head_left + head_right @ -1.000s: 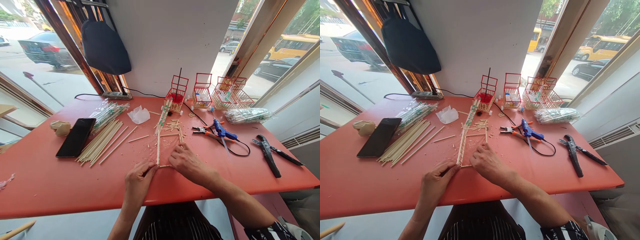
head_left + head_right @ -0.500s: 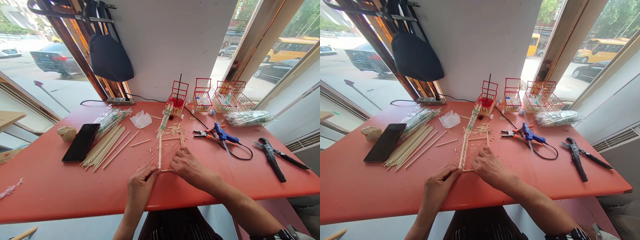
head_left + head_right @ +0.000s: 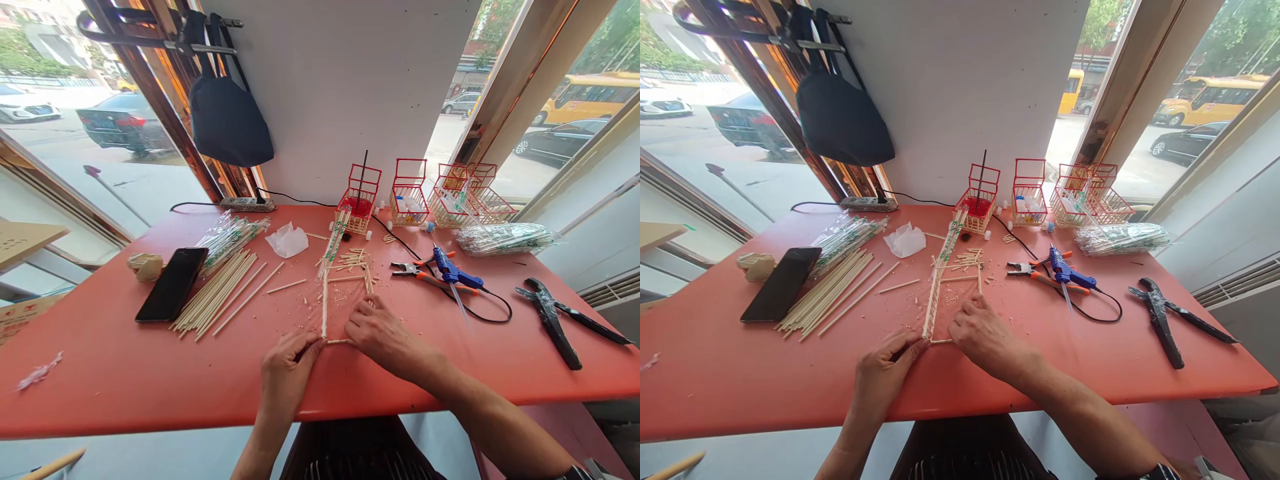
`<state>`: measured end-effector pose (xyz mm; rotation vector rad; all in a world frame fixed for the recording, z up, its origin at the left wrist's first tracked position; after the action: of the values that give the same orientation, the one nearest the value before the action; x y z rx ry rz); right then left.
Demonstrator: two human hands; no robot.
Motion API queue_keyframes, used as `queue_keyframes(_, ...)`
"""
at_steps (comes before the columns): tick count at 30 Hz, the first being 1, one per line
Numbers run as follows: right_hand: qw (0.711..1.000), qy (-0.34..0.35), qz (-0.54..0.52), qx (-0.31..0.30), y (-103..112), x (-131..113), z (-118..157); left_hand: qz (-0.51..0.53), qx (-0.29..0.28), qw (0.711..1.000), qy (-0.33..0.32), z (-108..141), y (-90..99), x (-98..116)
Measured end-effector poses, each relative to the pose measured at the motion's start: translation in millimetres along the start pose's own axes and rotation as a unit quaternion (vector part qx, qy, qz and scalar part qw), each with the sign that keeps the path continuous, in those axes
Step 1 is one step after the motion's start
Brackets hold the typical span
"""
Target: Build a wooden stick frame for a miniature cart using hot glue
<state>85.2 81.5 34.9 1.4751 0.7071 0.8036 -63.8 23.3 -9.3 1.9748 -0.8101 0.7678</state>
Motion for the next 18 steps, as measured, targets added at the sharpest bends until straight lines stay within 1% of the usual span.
queue_keyframes(7,1.000,-0.002,0.002,0.004,-3.4,1.7,-1.1,0.007,-0.007,1.000,0.002,0.1,-1.2,0.7)
queue_keyframes(15,1.000,0.001,0.003,-0.003,-0.7,1.2,0.0,0.008,-0.003,1.000,0.004,0.0,-2.7,0.1)
queue_keyframes(18,1.000,0.002,0.004,0.003,-1.1,1.5,0.3,0.008,-0.006,1.000,0.009,0.2,-3.3,-0.6)
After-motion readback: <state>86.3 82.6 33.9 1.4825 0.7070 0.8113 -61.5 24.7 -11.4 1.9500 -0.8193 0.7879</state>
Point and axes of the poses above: each hand's wrist, its own z-axis away from the middle knuckle, its own y-axis out of the back of the hand, x = y × z, the point moved 7 cm from there along -z, towards the middle knuckle, and after that the axes turned 13 degrees about -y, right-handed, at the moved point
